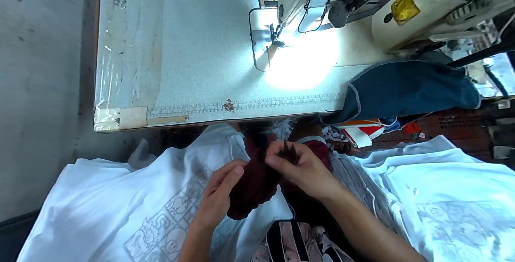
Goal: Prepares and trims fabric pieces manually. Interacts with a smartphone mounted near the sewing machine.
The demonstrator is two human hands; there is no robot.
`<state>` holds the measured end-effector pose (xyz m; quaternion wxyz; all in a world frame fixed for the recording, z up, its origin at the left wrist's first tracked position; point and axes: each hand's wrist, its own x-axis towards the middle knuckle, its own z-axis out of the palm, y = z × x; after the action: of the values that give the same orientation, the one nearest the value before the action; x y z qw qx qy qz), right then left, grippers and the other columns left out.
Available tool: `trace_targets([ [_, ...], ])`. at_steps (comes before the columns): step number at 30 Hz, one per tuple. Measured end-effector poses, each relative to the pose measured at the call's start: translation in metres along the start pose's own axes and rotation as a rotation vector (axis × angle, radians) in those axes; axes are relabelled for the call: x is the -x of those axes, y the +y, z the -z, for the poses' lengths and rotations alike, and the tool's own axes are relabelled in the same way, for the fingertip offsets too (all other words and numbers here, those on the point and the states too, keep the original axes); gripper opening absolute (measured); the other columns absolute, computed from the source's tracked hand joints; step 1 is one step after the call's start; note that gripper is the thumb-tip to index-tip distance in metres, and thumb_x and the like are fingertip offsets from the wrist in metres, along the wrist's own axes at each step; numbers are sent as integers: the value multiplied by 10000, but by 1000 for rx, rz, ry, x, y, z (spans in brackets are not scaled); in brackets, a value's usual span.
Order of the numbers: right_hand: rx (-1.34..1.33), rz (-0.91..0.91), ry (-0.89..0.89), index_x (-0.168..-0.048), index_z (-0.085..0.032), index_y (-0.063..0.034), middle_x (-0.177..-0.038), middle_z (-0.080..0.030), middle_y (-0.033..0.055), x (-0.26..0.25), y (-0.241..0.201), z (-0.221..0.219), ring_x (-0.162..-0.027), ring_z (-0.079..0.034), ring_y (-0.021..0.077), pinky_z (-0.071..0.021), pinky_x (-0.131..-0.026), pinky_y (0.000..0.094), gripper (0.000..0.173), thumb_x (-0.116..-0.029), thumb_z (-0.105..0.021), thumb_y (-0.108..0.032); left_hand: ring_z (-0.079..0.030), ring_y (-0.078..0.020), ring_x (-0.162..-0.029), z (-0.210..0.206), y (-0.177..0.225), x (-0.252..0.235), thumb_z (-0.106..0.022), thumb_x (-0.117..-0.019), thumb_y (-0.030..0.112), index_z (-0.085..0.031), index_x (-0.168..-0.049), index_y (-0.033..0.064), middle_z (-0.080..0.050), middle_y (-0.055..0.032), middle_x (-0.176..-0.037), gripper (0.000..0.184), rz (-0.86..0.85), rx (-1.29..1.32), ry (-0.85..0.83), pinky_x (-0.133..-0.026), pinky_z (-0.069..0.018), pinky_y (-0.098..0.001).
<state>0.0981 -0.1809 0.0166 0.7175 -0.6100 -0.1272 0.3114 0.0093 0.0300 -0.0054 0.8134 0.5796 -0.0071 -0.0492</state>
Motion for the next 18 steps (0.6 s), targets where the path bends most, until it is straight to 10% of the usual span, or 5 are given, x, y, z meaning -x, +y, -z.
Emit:
trace_targets([
  [7,-381,52,-145,-1119,-617,-120,-1077,-705,52,2,3,4,-593,-522,-15,-393,-475,137,154,-1083,-519,-233,-665,-14,-839,-1,-3,-2,-620,-1024,212,-721,-1063,71,-714,45,-927,177,10,-95,15,-764,-567,-206],
  [11,-403,84,-202,-1099,-570,-154,-738,-530,-63,0,6,2,-561,-463,-12,-373,-486,135,86,-1086,-520,-223,-653,-28,-836,1,-1,-2,-587,-1036,182,-681,-1053,74,-687,44,-921,145,27,-116,18,-765,-559,-213],
  [18,-288,133,-35,-1044,-582,-160,-666,-450,-89,-10,1,15,-530,-390,-21,-326,-479,139,91,-1081,-517,-212,-614,-13,-766,-3,3,-2,-535,-1063,197,-634,-1030,82,-631,54,-844,155,66,-153,-51,-705,-532,-191],
])
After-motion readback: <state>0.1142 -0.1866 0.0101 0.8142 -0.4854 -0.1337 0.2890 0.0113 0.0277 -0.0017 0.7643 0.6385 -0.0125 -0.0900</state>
